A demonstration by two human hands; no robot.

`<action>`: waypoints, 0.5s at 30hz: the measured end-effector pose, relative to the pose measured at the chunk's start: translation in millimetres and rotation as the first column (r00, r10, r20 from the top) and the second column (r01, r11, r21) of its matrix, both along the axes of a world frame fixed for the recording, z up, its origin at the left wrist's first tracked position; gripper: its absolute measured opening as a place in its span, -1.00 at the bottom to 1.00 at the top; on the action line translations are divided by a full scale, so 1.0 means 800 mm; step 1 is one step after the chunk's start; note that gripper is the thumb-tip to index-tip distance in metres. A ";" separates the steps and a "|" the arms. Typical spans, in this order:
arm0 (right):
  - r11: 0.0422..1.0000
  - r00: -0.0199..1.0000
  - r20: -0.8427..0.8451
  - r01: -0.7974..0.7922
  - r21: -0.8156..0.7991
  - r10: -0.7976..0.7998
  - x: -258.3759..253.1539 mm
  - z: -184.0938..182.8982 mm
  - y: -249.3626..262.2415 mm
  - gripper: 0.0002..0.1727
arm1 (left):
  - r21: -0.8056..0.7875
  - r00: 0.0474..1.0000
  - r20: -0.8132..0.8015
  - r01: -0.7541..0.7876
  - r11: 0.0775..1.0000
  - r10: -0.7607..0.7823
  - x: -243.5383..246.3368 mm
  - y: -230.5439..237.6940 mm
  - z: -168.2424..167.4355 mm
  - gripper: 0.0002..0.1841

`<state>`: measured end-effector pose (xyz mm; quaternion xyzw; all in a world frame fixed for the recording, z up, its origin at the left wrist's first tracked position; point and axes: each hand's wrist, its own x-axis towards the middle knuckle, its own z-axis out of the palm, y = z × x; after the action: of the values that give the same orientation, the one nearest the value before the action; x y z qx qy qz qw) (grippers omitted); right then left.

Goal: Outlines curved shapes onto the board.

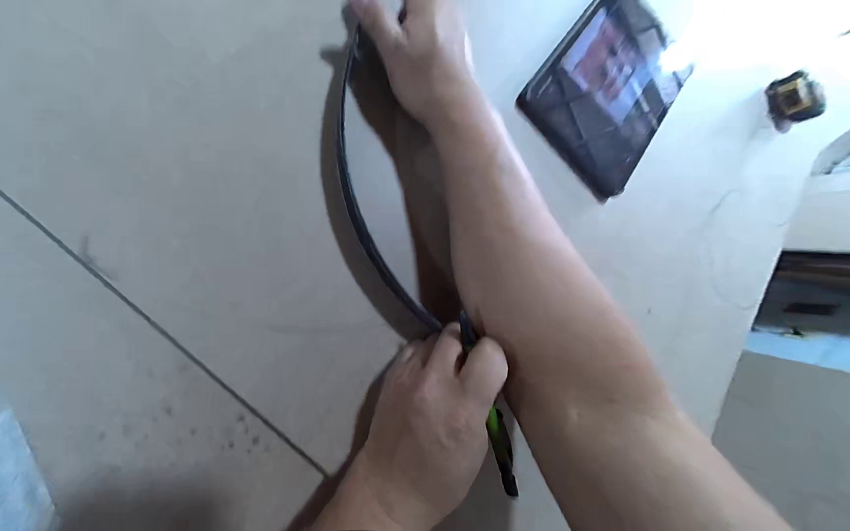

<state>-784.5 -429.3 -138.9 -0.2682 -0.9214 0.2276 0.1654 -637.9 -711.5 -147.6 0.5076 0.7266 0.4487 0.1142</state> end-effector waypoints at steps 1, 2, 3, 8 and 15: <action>0.999 0.999 -0.022 -0.043 0.016 0.043 0.003 -0.002 0.000 -0.44 | 0.013 1.000 -0.019 -0.015 1.000 0.016 -0.001 0.000 0.001 -0.80; 0.997 0.996 -0.060 -0.067 0.043 0.070 0.002 -0.005 0.004 -0.42 | 0.013 1.000 -0.022 -0.021 1.000 0.021 -0.004 0.001 0.004 -0.81; 0.996 0.994 -0.084 -0.071 0.053 0.075 -0.001 -0.006 0.009 -0.40 | 0.007 1.000 -0.008 -0.018 1.000 0.018 -0.007 0.003 0.009 -0.83; 1.000 0.997 -0.076 -0.015 -0.027 0.013 -0.001 -0.012 0.008 -0.39 | -0.033 0.996 0.083 0.037 0.999 -0.034 -0.010 0.006 0.014 -0.83; 0.998 0.994 -0.104 0.029 -0.049 -0.034 0.000 -0.010 0.002 -0.44 | -0.015 0.993 0.103 0.053 0.998 -0.051 -0.011 0.004 0.013 -0.84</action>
<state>-784.7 -427.6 -147.1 -0.2743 -0.9014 0.2606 0.2105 -646.8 -708.6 -137.3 0.5017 0.7102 0.4646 0.1678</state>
